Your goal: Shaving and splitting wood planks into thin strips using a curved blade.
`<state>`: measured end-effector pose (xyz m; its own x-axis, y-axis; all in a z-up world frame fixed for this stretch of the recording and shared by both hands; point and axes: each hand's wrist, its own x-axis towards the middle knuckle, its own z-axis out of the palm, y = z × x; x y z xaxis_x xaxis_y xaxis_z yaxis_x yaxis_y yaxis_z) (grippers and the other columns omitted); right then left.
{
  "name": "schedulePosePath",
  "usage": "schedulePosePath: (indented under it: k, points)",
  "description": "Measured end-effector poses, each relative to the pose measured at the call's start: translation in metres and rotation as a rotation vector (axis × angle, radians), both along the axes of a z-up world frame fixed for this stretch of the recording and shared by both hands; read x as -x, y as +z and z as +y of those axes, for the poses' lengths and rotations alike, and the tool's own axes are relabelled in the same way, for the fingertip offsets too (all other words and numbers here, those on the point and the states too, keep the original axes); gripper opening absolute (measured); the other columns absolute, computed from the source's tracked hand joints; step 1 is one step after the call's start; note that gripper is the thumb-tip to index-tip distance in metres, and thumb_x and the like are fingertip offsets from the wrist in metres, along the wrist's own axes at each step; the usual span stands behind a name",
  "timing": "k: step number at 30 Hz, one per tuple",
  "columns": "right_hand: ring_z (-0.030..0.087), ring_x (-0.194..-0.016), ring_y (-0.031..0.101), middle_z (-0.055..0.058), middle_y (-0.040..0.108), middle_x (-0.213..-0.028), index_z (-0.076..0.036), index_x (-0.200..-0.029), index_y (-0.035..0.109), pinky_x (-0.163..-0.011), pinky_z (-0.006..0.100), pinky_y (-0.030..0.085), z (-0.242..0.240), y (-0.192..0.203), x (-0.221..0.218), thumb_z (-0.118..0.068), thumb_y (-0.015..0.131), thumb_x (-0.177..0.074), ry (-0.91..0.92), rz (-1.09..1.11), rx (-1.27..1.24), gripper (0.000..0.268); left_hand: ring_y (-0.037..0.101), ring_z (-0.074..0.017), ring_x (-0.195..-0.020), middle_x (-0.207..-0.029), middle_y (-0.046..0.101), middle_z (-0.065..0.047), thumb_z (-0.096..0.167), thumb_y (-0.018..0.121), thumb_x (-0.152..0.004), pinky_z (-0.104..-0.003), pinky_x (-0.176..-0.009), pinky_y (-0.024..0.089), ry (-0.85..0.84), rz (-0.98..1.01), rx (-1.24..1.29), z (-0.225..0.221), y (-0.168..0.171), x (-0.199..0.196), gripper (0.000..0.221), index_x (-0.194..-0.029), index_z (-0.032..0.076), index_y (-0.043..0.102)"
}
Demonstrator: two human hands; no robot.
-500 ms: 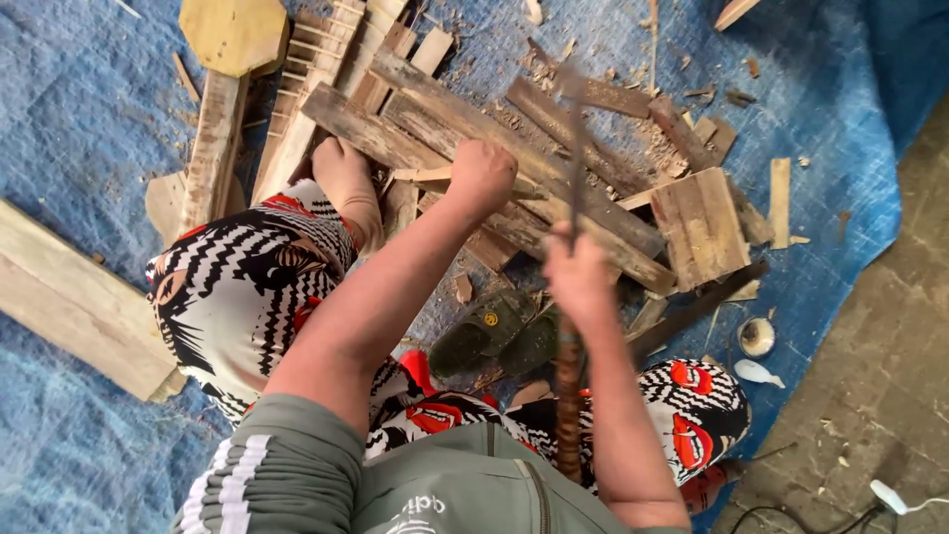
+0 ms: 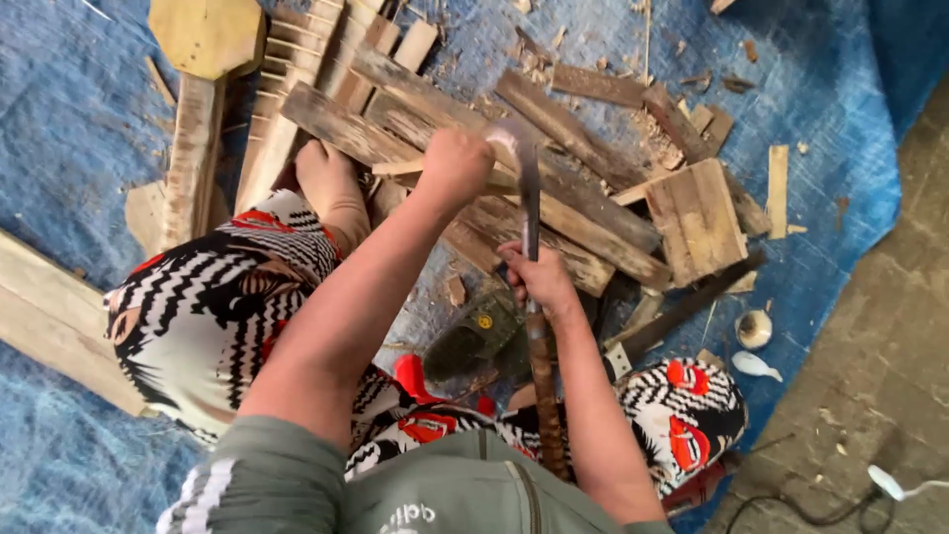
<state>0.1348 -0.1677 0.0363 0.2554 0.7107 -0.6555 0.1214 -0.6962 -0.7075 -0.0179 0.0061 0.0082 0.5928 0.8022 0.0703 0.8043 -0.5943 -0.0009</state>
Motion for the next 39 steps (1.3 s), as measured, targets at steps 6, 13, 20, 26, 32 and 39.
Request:
schedulePosePath:
  k: [6,13,20,26,32,39]
  points:
    - [0.019,-0.039,0.058,0.013,0.063,-0.058,-0.005,-0.112,0.075,-0.035,0.037,0.052,0.002,-0.003,0.004,-0.018,0.067,-0.1,0.062,-0.037,0.003,0.019,0.071,-0.023,-0.065,-0.065,0.067,0.001,0.018,0.058,-0.083,-0.043,-0.055,0.052,-0.014,-0.029,-0.05,-0.018,0.055,0.024,0.018,-0.076,0.022,0.073]
    - [0.021,-0.048,0.061,0.014,0.064,-0.064,-0.005,-0.124,0.068,-0.044,0.031,0.056,-0.004,0.138,0.031,-0.019,0.06,-0.102,0.064,-0.333,-0.137,0.027,0.071,-0.0259,-0.066,-0.067,0.068,-0.001,0.035,0.062,-0.083,-0.045,-0.054,0.053,-0.005,-0.027,0.054,-0.003,0.01,0.008,0.02,-0.077,0.021,0.075]
    - [0.021,-0.062,0.058,0.01,0.065,-0.075,-0.005,-0.106,0.069,-0.057,0.037,0.049,0.005,0.091,0.034,-0.014,0.055,-0.096,0.21,-0.528,-0.137,0.02,0.04,-0.0114,-0.051,-0.06,0.047,0.006,0.1,0.052,-0.077,-0.03,-0.049,0.039,0.01,0.145,0.202,0.003,0.018,0.002,0.088,-0.065,0.014,0.064]
    - [0.016,-0.047,0.048,0.003,0.058,-0.063,-0.01,-0.106,0.07,-0.043,0.031,0.04,0.001,0.015,0.009,-0.026,0.064,-0.096,0.076,-0.083,0.037,0.02,0.065,-0.0283,-0.057,-0.071,0.073,-0.007,0.022,0.063,-0.086,-0.043,-0.055,0.05,0.029,-0.068,0.139,0.002,-0.008,-0.019,0.02,-0.074,0.015,0.078]
    - [0.012,-0.042,0.042,0.003,0.053,-0.062,-0.006,-0.115,0.07,-0.038,0.027,0.034,-0.001,0.009,-0.005,-0.006,0.059,-0.099,-0.053,0.371,0.073,0.019,0.052,-0.0244,-0.044,-0.052,0.06,-0.004,0.018,0.065,-0.078,-0.04,-0.049,0.046,0.083,-0.373,-0.041,-0.007,-0.017,-0.012,0.02,-0.059,0.019,0.067]
    - [0.013,-0.054,0.056,0.001,0.062,-0.073,-0.014,-0.126,0.061,-0.048,0.03,0.046,0.001,0.123,0.028,-0.024,0.056,-0.104,0.172,-0.328,0.136,0.025,0.05,-0.0161,-0.051,-0.063,0.063,-0.001,0.021,0.061,-0.097,-0.035,-0.05,0.044,0.023,0.129,0.213,-0.003,0.012,-0.01,0.025,-0.077,0.013,0.073]
